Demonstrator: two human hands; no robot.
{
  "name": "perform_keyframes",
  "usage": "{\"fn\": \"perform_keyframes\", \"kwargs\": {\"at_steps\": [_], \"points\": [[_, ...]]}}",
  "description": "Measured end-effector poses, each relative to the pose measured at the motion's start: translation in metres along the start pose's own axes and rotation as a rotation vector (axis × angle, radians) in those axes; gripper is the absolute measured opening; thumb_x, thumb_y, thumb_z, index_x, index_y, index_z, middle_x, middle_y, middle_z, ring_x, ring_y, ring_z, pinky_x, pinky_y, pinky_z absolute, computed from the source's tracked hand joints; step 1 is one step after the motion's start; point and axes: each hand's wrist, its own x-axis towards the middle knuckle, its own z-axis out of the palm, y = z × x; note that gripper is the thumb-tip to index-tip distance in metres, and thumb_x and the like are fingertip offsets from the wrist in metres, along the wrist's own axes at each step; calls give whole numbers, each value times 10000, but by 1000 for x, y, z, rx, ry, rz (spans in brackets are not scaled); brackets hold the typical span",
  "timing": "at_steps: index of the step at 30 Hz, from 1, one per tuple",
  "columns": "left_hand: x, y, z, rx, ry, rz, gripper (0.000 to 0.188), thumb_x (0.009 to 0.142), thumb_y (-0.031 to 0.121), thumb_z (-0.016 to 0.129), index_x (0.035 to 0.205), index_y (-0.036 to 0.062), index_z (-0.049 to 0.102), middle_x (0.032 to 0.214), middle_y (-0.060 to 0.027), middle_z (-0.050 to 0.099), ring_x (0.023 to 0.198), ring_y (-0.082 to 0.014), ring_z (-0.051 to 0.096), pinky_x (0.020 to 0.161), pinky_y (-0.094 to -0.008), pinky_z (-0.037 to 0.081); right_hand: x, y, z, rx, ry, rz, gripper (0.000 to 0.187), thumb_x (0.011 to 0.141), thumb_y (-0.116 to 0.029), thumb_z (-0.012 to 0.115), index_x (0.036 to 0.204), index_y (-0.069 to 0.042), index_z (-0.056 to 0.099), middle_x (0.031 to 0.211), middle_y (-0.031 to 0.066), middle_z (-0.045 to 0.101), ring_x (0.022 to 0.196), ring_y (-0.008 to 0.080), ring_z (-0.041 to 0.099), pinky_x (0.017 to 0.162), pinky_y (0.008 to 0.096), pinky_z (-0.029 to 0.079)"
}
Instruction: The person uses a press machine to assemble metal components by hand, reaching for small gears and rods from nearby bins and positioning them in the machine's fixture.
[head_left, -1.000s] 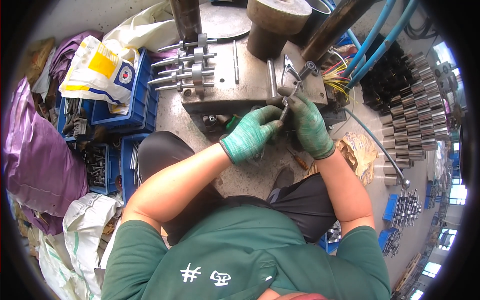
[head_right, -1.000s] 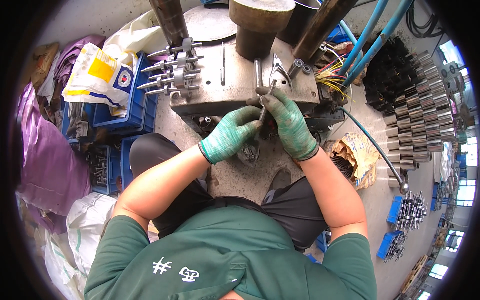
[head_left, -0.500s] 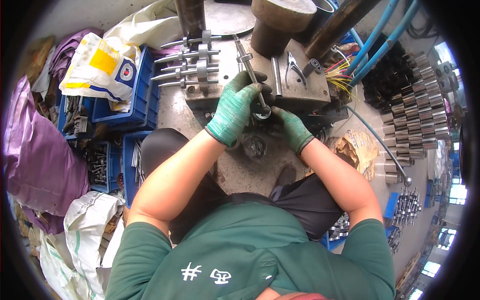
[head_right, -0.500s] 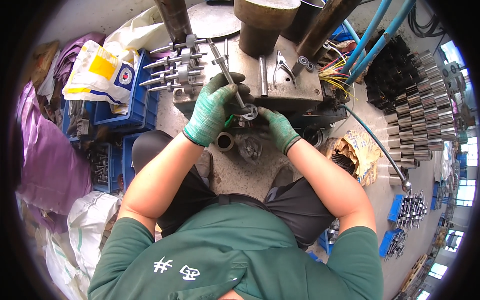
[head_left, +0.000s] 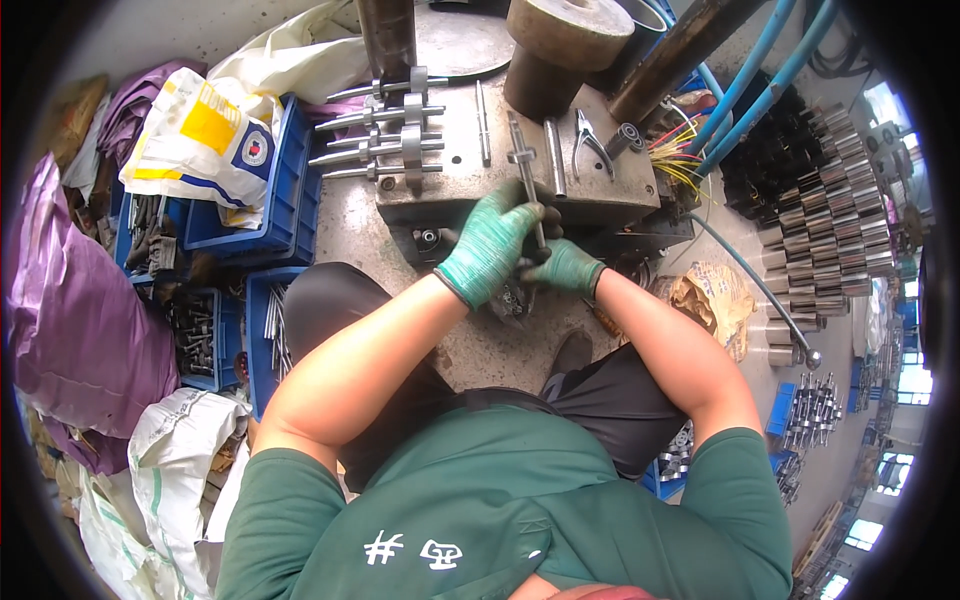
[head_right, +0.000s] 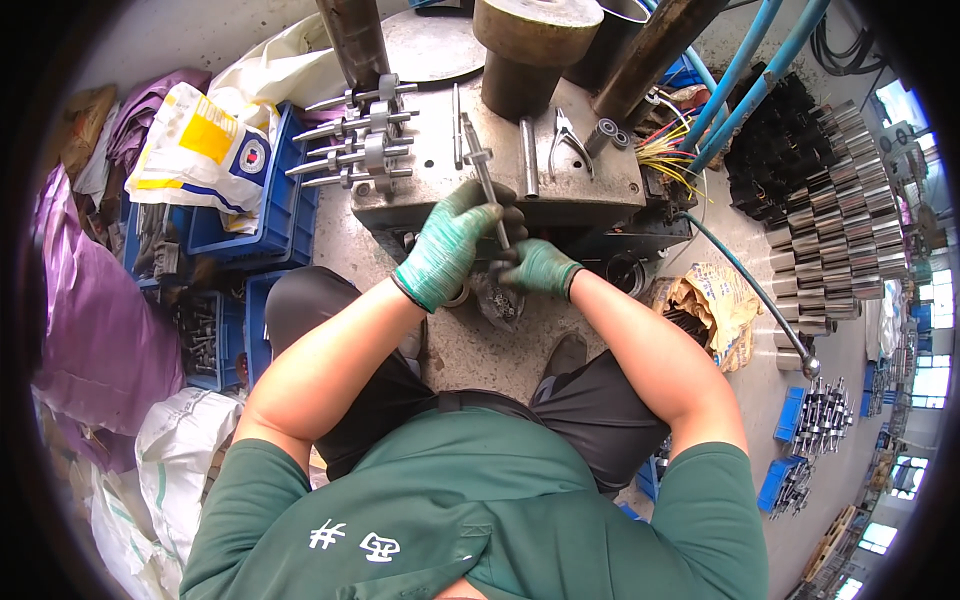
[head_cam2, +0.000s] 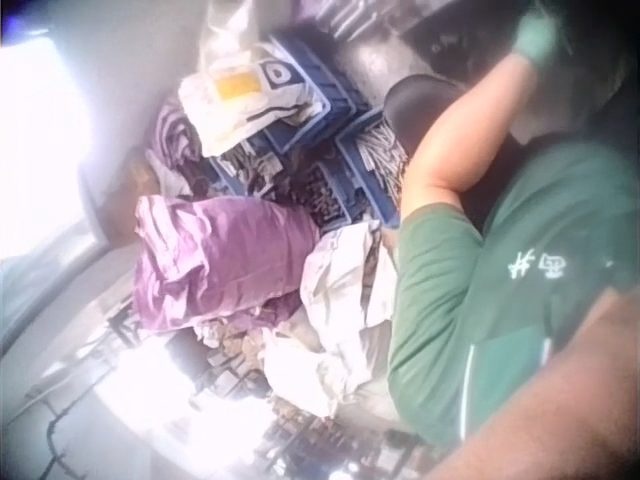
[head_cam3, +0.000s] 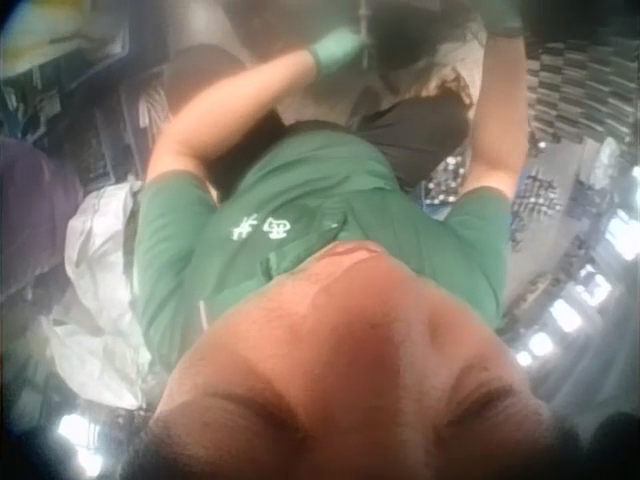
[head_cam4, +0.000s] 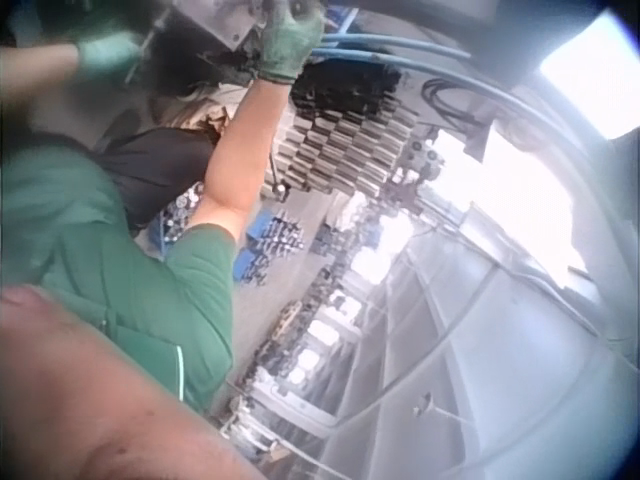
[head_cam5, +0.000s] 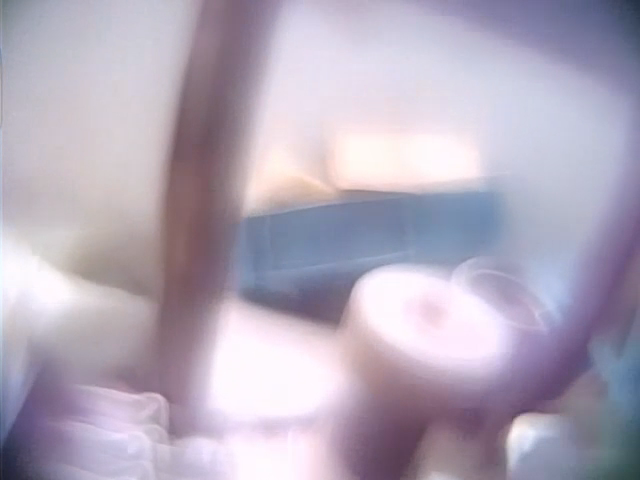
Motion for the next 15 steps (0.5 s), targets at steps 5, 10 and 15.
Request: {"fn": "perform_keyframes", "kwargs": {"at_steps": [5,10,15], "points": [[-10,-23,5,108,-105,-244,286,987,76,545,1266,25,586,1098,-143,695,971,-247,709,824,-401,619,-18,6,14,-914,-253,-127,507,896,-445,702,1288,-126,715,1338,179,694,1227,318,665,1024,422,547],[-11,-51,20,118,-213,-425,227,1029,88,527,1235,9,578,1048,-156,706,924,-280,735,791,-435,646,-85,-19,-73,-526,105,70,421,911,-395,758,1130,-35,763,1013,203,768,954,372,733,879,433,567],[-6,-62,26,66,-158,-562,196,1055,111,516,1235,45,556,1042,-149,694,903,-307,734,754,-503,655,-127,-50,-128,-21,563,-115,424,959,-289,769,1251,15,724,948,106,759,849,174,690,803,342,560]]}}
